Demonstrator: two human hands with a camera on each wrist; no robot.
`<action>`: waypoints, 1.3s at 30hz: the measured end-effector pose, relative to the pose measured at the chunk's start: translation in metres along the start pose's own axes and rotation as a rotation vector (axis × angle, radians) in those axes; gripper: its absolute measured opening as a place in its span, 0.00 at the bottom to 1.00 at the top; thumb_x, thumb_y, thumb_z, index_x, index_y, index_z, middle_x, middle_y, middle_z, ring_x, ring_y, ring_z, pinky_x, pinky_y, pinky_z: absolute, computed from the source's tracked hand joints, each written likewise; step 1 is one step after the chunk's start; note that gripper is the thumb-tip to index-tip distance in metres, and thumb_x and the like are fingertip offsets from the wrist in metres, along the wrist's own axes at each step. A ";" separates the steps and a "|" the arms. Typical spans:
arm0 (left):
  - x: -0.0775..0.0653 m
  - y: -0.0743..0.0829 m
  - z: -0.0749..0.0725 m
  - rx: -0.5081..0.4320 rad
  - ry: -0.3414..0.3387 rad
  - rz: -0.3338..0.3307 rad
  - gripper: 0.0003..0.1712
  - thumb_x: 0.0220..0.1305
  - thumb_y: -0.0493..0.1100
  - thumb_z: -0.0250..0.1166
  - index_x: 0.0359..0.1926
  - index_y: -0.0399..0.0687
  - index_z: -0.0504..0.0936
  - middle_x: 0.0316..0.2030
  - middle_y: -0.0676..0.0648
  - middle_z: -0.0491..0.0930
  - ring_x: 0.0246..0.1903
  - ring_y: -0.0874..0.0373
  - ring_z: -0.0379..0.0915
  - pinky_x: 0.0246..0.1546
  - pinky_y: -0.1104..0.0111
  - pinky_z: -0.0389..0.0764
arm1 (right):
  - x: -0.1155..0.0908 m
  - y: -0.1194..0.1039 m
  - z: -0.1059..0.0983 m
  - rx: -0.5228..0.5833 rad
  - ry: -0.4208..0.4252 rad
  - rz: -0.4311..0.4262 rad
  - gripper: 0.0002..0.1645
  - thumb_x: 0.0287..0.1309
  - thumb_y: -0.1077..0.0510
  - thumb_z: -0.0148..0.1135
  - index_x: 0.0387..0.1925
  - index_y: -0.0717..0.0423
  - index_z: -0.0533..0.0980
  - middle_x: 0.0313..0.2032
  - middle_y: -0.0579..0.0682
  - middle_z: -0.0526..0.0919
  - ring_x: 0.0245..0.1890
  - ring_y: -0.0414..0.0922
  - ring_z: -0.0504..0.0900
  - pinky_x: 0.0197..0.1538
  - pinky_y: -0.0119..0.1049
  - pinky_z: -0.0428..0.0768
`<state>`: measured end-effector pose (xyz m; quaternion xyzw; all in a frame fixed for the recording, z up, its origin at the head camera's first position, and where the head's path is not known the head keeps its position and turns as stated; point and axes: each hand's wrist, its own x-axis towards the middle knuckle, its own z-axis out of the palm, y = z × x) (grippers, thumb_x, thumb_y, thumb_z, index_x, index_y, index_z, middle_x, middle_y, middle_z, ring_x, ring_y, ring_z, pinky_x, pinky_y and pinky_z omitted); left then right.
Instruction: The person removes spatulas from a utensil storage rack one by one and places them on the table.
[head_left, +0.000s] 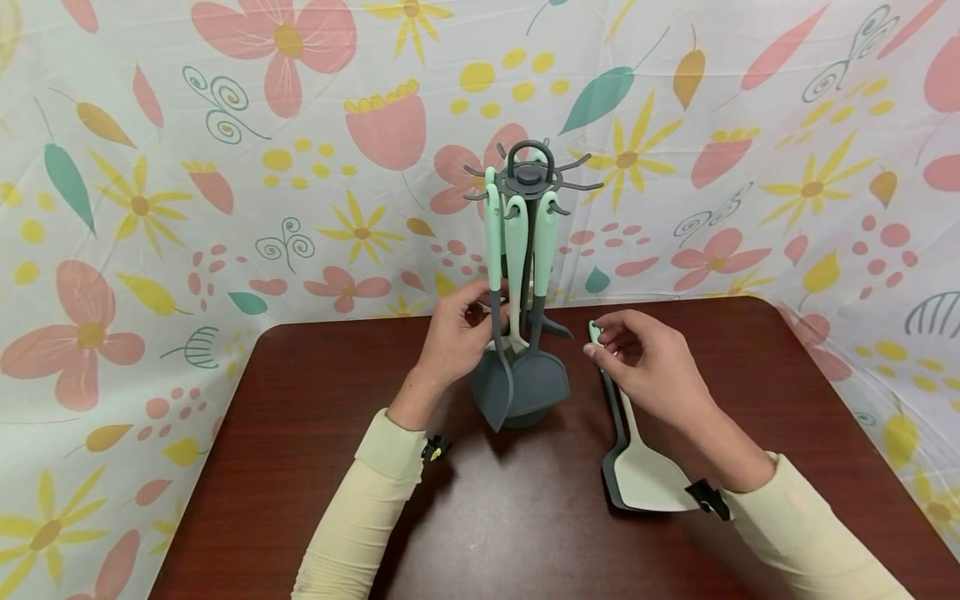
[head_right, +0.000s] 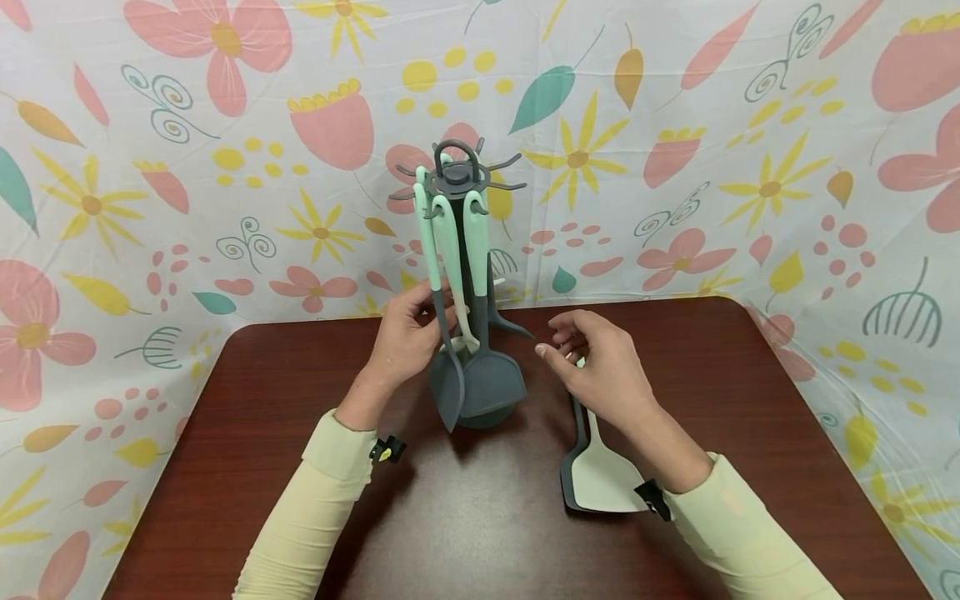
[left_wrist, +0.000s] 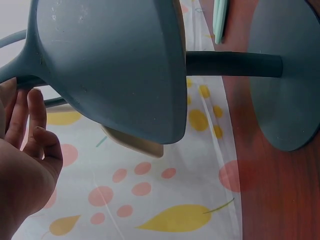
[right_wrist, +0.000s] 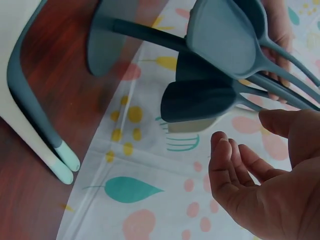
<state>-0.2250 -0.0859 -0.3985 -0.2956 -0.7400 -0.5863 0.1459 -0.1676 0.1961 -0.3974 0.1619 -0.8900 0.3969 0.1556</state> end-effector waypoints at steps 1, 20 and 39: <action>0.000 0.000 0.000 0.000 0.001 -0.001 0.08 0.74 0.37 0.69 0.51 0.45 0.88 0.33 0.48 0.87 0.29 0.55 0.78 0.32 0.65 0.79 | 0.000 -0.001 0.000 0.000 0.000 0.001 0.17 0.63 0.61 0.77 0.51 0.55 0.83 0.37 0.45 0.84 0.35 0.40 0.85 0.39 0.27 0.84; -0.001 0.001 -0.001 -0.007 -0.006 -0.023 0.08 0.74 0.37 0.68 0.51 0.43 0.88 0.33 0.47 0.85 0.25 0.54 0.73 0.29 0.65 0.75 | 0.011 -0.015 0.006 0.028 0.009 -0.049 0.18 0.67 0.59 0.74 0.56 0.54 0.83 0.40 0.49 0.86 0.36 0.40 0.84 0.37 0.29 0.81; 0.001 0.001 -0.002 -0.009 -0.017 -0.013 0.09 0.75 0.38 0.68 0.52 0.44 0.88 0.33 0.47 0.86 0.25 0.54 0.74 0.29 0.65 0.76 | 0.041 -0.029 0.019 0.109 -0.013 -0.124 0.26 0.69 0.64 0.70 0.67 0.55 0.79 0.50 0.55 0.87 0.44 0.45 0.88 0.45 0.35 0.84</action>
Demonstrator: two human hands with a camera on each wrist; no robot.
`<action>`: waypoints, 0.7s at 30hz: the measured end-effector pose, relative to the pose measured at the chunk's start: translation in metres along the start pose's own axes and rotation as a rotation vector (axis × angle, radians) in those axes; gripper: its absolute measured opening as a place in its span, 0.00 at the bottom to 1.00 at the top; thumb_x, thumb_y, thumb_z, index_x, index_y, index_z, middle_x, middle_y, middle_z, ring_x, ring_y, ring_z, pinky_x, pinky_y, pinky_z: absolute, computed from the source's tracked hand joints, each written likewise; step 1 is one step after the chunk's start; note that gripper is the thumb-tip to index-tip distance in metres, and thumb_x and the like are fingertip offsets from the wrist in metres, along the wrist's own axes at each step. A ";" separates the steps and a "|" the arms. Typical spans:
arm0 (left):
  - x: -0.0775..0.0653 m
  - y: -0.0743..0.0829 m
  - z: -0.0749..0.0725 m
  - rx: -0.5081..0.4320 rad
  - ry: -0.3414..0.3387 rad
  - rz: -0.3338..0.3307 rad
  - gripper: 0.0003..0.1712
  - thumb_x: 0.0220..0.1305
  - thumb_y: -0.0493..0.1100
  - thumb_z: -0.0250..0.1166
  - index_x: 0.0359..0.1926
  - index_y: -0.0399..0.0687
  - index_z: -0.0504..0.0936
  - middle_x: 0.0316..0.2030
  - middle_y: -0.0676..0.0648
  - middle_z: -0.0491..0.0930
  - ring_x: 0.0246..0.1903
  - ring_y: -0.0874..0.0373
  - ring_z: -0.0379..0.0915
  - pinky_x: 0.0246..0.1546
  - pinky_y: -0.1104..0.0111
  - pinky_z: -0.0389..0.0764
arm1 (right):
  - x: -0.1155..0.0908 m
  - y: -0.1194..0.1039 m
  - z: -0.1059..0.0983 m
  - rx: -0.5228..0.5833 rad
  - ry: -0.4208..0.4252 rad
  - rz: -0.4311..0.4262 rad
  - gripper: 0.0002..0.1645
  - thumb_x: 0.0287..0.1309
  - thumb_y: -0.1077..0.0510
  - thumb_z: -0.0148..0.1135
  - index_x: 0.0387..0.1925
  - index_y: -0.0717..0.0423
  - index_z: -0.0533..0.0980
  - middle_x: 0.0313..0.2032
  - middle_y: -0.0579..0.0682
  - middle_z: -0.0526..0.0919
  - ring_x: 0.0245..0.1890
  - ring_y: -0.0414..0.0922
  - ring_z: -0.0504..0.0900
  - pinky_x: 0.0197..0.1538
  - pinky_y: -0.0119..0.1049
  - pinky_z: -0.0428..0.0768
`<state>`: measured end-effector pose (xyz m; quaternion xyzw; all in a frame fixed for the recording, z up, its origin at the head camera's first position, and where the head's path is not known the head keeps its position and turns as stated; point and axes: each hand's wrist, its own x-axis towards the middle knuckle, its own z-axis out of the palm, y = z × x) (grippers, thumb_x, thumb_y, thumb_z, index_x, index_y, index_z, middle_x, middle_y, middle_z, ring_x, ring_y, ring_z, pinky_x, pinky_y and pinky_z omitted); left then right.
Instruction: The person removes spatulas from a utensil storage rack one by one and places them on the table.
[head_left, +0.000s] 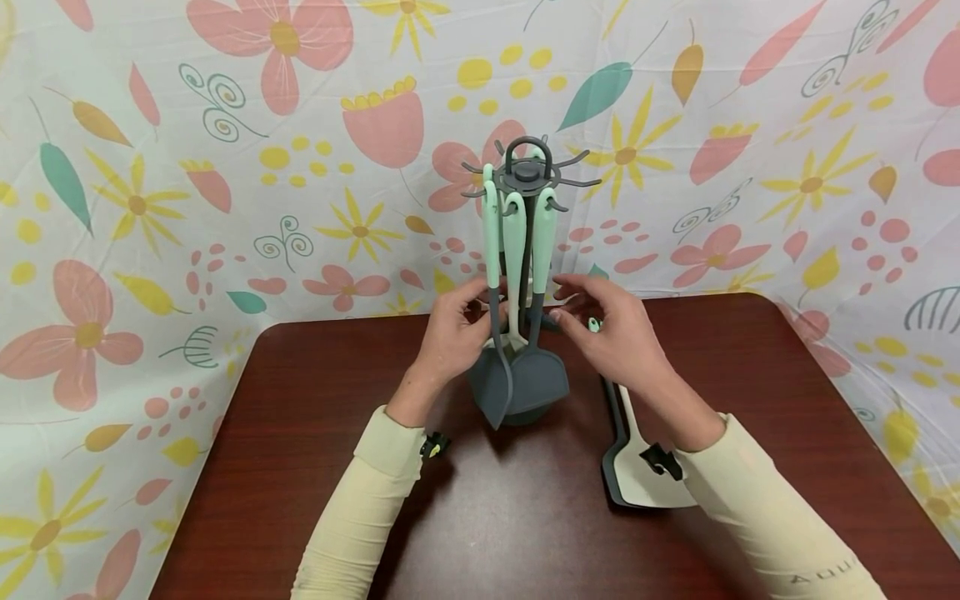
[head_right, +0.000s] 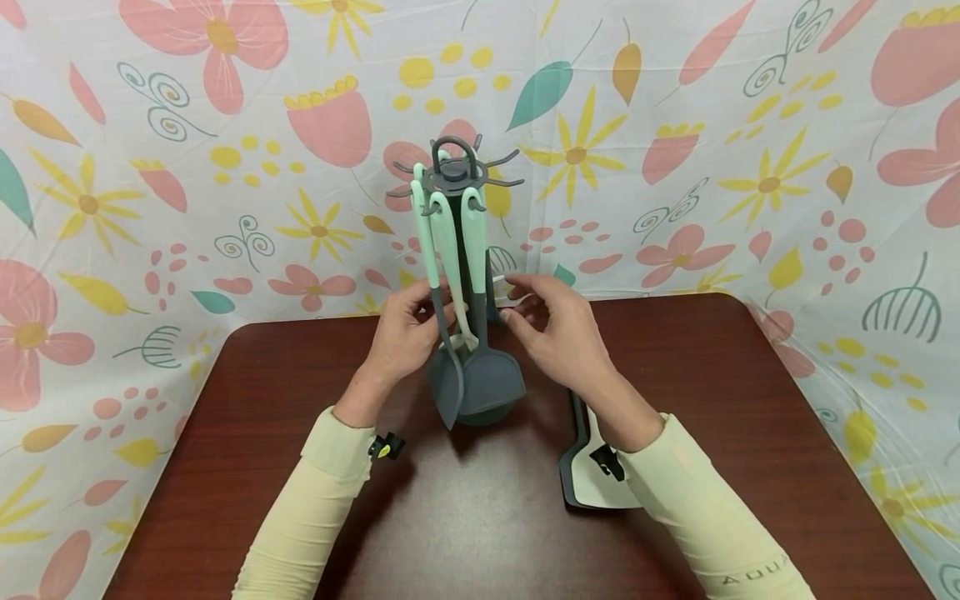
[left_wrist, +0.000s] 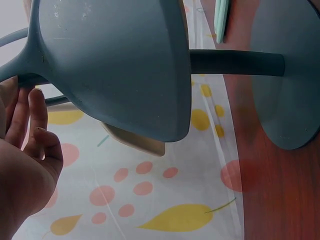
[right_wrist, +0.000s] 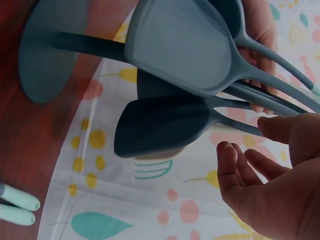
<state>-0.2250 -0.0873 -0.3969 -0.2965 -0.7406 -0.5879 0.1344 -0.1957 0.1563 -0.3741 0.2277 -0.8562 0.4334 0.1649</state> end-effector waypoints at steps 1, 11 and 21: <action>0.000 0.000 0.000 -0.001 0.002 0.002 0.09 0.75 0.38 0.68 0.52 0.44 0.88 0.33 0.47 0.86 0.25 0.54 0.74 0.29 0.65 0.75 | 0.002 -0.001 0.001 0.008 0.001 -0.004 0.26 0.69 0.64 0.69 0.67 0.56 0.78 0.51 0.55 0.86 0.44 0.46 0.88 0.45 0.32 0.83; -0.001 0.001 0.001 -0.010 0.011 0.008 0.09 0.75 0.38 0.68 0.52 0.44 0.89 0.36 0.44 0.87 0.26 0.52 0.75 0.30 0.65 0.76 | 0.013 -0.006 0.011 0.068 0.024 0.003 0.24 0.71 0.66 0.65 0.66 0.60 0.78 0.55 0.58 0.84 0.50 0.53 0.86 0.49 0.46 0.83; -0.001 -0.001 0.001 -0.003 0.002 0.034 0.10 0.75 0.38 0.68 0.53 0.45 0.89 0.38 0.47 0.88 0.29 0.55 0.81 0.33 0.64 0.82 | 0.021 -0.008 0.015 0.119 0.030 0.020 0.20 0.72 0.69 0.62 0.61 0.57 0.81 0.52 0.55 0.86 0.51 0.50 0.86 0.50 0.44 0.85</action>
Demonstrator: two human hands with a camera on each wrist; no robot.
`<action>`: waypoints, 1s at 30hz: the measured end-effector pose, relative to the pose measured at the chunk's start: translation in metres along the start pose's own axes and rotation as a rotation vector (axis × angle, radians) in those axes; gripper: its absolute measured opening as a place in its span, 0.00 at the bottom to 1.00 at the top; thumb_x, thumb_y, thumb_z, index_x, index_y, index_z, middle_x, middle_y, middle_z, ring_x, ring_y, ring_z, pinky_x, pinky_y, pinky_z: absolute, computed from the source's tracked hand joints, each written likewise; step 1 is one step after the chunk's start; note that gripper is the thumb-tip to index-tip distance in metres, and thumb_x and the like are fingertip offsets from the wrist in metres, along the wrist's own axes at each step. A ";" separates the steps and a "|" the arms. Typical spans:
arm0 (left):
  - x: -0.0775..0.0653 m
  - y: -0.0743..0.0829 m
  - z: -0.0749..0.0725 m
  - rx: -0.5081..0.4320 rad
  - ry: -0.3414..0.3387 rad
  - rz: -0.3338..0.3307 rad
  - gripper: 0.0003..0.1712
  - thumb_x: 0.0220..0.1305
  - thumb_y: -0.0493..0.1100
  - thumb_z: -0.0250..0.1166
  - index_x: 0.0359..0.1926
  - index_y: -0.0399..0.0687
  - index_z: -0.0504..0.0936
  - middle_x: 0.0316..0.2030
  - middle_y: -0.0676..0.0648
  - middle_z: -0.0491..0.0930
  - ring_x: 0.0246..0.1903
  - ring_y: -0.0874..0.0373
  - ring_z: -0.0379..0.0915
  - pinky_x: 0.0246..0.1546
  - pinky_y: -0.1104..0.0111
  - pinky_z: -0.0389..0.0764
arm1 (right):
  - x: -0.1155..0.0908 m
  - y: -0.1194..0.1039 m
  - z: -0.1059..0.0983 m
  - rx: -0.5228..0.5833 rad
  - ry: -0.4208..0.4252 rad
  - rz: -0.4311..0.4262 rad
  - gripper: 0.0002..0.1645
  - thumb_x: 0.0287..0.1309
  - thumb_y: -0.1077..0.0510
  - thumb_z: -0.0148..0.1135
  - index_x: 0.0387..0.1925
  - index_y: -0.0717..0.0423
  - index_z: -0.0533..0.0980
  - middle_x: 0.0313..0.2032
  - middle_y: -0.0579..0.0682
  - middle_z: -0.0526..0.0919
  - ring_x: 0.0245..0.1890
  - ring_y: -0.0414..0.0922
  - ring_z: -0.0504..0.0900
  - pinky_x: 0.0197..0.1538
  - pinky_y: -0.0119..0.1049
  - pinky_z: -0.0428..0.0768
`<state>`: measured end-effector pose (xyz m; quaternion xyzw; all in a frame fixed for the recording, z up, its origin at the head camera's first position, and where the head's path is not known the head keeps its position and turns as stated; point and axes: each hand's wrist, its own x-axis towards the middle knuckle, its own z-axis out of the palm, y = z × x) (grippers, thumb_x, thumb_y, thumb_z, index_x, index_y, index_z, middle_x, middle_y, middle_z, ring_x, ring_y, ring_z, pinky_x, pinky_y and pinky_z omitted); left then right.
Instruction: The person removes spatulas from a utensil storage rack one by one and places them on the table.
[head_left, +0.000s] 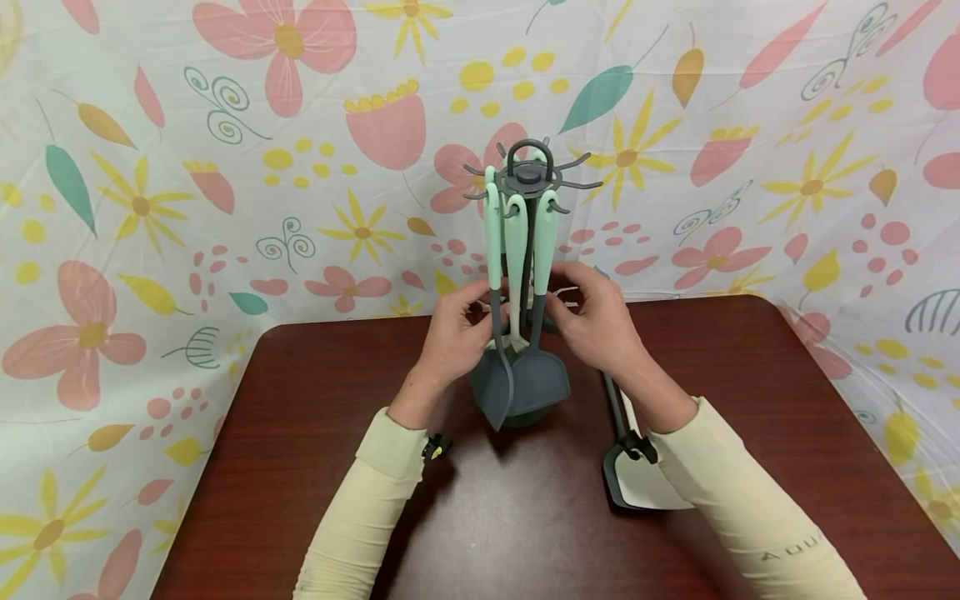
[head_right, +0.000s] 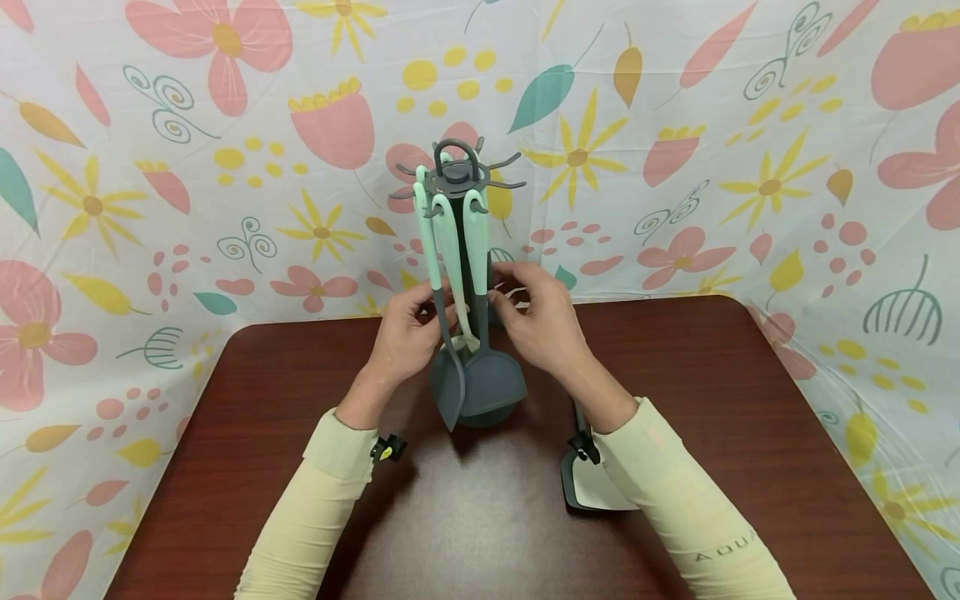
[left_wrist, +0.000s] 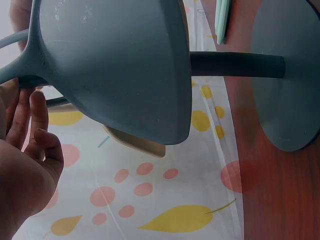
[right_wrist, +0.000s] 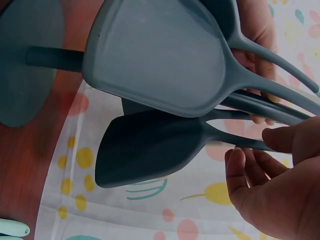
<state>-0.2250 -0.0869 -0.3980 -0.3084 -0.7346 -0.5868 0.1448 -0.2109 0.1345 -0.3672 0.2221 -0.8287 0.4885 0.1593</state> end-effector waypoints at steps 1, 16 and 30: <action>0.000 0.000 0.000 0.002 -0.001 0.000 0.10 0.75 0.39 0.68 0.53 0.45 0.88 0.37 0.48 0.88 0.29 0.56 0.80 0.32 0.64 0.82 | 0.001 0.000 0.001 0.007 0.001 -0.002 0.19 0.72 0.69 0.61 0.60 0.57 0.82 0.52 0.55 0.86 0.51 0.50 0.86 0.49 0.42 0.84; -0.001 -0.001 0.000 -0.008 -0.006 -0.014 0.11 0.75 0.39 0.68 0.55 0.45 0.88 0.40 0.48 0.87 0.31 0.56 0.81 0.33 0.64 0.81 | 0.002 -0.002 0.003 0.046 -0.007 0.010 0.13 0.75 0.68 0.59 0.53 0.57 0.83 0.48 0.52 0.88 0.47 0.46 0.86 0.42 0.36 0.80; -0.001 0.001 0.000 0.000 0.003 -0.027 0.11 0.75 0.38 0.68 0.55 0.45 0.88 0.39 0.46 0.88 0.31 0.56 0.82 0.33 0.64 0.82 | 0.002 -0.002 0.004 0.055 -0.020 0.004 0.08 0.77 0.64 0.59 0.50 0.55 0.82 0.30 0.51 0.81 0.27 0.46 0.75 0.33 0.38 0.74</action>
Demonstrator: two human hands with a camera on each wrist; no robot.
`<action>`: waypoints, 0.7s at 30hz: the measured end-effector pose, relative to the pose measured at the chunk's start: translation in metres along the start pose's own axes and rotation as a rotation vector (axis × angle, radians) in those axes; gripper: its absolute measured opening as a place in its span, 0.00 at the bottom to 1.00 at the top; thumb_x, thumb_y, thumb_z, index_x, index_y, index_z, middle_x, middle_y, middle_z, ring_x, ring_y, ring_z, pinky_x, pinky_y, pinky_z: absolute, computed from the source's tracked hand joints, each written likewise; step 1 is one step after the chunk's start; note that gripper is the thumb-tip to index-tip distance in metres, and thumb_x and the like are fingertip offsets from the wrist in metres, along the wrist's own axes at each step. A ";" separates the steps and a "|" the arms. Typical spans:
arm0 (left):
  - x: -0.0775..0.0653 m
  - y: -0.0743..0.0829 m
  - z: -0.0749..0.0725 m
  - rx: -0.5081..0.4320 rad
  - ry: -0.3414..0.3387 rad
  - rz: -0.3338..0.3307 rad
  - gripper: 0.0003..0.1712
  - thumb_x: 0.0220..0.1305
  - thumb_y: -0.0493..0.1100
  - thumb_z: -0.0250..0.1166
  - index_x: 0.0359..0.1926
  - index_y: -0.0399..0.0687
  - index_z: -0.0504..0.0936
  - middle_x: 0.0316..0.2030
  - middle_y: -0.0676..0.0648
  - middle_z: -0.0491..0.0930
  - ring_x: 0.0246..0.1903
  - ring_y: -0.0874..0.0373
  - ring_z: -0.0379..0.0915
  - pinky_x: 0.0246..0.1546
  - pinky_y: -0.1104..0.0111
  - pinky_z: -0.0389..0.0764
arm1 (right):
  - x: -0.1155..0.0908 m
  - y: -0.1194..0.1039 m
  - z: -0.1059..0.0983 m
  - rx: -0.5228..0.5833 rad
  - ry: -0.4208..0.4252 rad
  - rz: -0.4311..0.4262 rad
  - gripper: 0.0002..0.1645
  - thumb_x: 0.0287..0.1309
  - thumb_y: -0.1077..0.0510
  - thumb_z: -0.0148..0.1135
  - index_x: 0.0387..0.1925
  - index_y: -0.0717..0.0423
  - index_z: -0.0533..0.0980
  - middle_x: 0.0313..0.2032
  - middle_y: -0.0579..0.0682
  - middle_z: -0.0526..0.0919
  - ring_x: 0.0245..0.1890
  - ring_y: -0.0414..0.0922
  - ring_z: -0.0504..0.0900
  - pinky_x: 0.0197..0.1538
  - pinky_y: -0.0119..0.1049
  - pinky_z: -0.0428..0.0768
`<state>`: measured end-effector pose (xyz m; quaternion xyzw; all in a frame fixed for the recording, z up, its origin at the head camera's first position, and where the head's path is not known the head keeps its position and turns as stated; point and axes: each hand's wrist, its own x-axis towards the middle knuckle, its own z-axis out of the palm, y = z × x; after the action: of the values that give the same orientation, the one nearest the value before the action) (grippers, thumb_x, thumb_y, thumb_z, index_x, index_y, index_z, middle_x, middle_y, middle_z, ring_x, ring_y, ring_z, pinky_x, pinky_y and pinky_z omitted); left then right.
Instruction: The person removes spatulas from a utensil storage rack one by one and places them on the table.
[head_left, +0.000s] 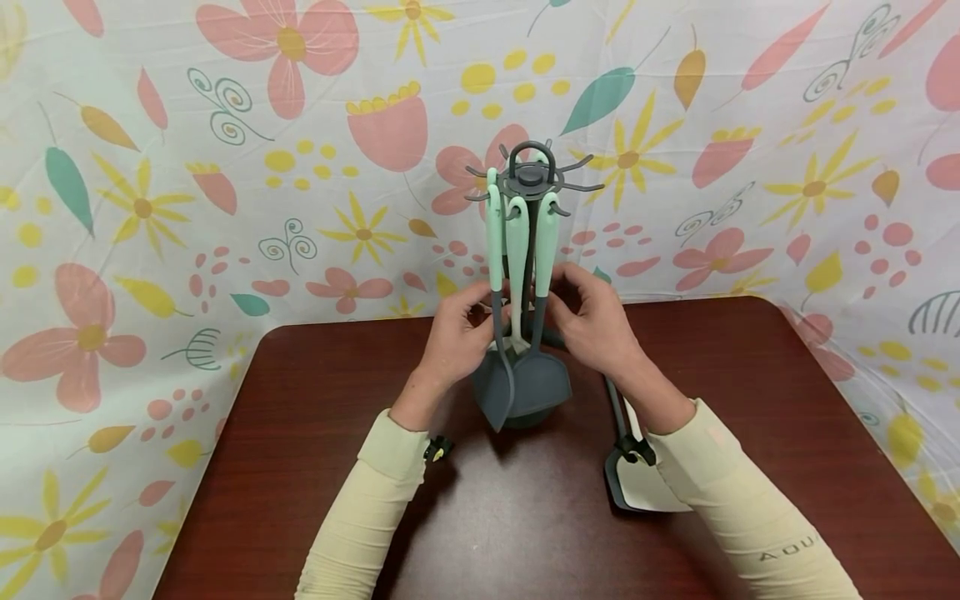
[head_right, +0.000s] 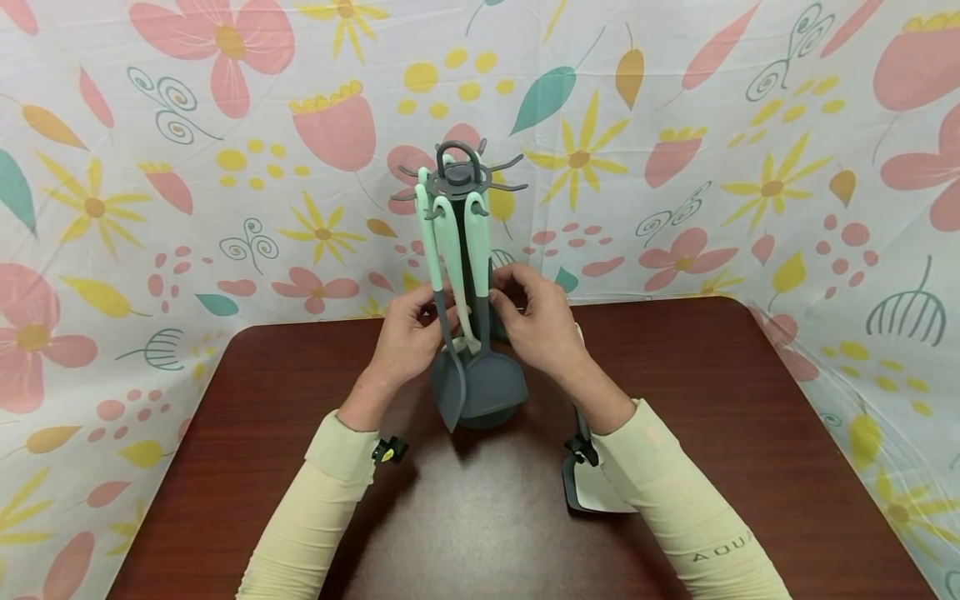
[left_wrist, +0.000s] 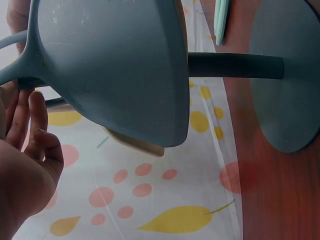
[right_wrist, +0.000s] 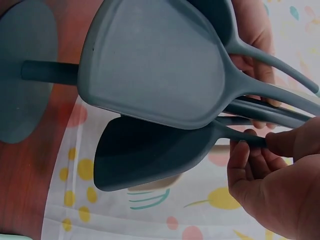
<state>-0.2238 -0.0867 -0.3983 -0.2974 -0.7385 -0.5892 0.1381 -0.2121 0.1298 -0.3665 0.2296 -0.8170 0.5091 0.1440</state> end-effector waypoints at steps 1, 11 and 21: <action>0.000 0.000 0.000 -0.001 0.001 -0.003 0.12 0.75 0.38 0.68 0.55 0.45 0.88 0.40 0.46 0.88 0.32 0.56 0.82 0.33 0.65 0.82 | 0.000 0.000 0.000 0.000 0.002 0.000 0.08 0.77 0.64 0.59 0.49 0.55 0.82 0.30 0.52 0.81 0.27 0.47 0.75 0.33 0.37 0.73; 0.000 -0.002 0.000 0.001 0.001 -0.005 0.11 0.76 0.38 0.67 0.55 0.45 0.88 0.35 0.46 0.86 0.24 0.54 0.75 0.29 0.65 0.77 | 0.001 -0.002 0.001 0.028 0.005 0.000 0.11 0.77 0.66 0.58 0.53 0.55 0.82 0.38 0.51 0.84 0.30 0.48 0.75 0.35 0.36 0.72; 0.001 -0.003 0.001 -0.006 0.000 -0.002 0.11 0.75 0.38 0.68 0.55 0.44 0.88 0.39 0.47 0.88 0.33 0.56 0.82 0.33 0.64 0.82 | 0.004 0.001 0.000 0.009 0.012 -0.017 0.07 0.78 0.64 0.59 0.50 0.55 0.81 0.32 0.52 0.81 0.28 0.48 0.74 0.34 0.40 0.72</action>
<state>-0.2263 -0.0861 -0.3997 -0.2973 -0.7371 -0.5913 0.1367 -0.2162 0.1296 -0.3658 0.2341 -0.8118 0.5128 0.1524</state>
